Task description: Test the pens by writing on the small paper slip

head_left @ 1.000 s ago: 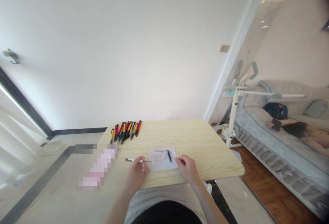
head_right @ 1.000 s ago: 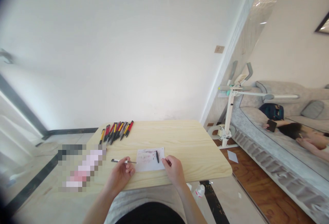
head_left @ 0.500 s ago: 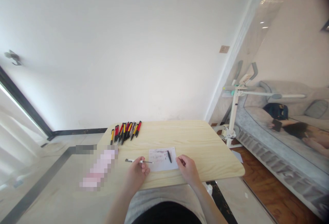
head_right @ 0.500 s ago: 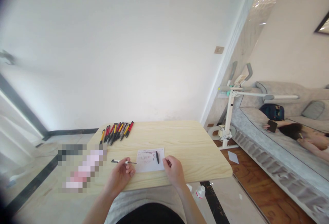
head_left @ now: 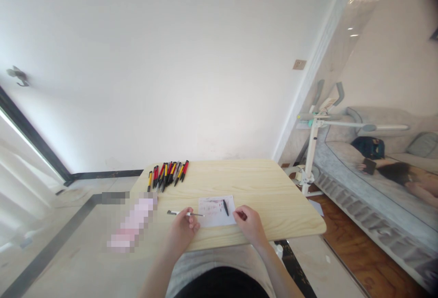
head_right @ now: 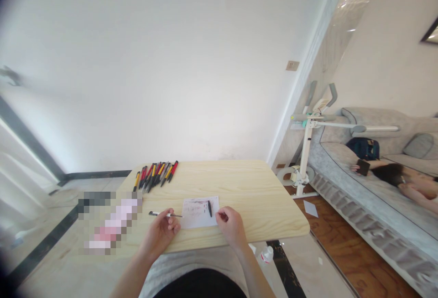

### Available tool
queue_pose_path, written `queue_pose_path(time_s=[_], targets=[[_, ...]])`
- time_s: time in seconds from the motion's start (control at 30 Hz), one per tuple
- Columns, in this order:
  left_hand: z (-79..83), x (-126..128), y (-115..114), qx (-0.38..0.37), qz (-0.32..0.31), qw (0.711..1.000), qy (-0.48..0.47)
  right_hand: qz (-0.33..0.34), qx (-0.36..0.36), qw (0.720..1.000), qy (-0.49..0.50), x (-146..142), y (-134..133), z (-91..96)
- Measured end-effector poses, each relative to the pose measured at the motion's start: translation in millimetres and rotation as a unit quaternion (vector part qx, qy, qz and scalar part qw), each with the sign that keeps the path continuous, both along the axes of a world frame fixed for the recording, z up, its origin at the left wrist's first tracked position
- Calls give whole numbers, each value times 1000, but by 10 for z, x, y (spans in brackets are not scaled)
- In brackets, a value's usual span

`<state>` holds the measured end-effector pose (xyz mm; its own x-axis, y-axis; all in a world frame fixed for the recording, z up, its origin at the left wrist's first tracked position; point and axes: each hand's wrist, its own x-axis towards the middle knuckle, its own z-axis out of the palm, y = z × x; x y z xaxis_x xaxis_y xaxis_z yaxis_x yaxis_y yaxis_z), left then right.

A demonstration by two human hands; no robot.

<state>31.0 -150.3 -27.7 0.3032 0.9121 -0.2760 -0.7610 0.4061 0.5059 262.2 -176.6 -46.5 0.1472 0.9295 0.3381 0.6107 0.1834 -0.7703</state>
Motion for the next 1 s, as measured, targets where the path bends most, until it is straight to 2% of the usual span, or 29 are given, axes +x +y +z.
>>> queue_pose_path(time_s=[0.4,0.7,1.0], targets=[[1,1,3,6,-2,1000,-2,-3,2,999,-44,6,0,22],[13,0,1,1,-2,1000,5,-11,-9,999,37,4,-29,17],[20,0,-5,-3,-1,1000,1,-9,-19,1000,-5,-4,-24,34]])
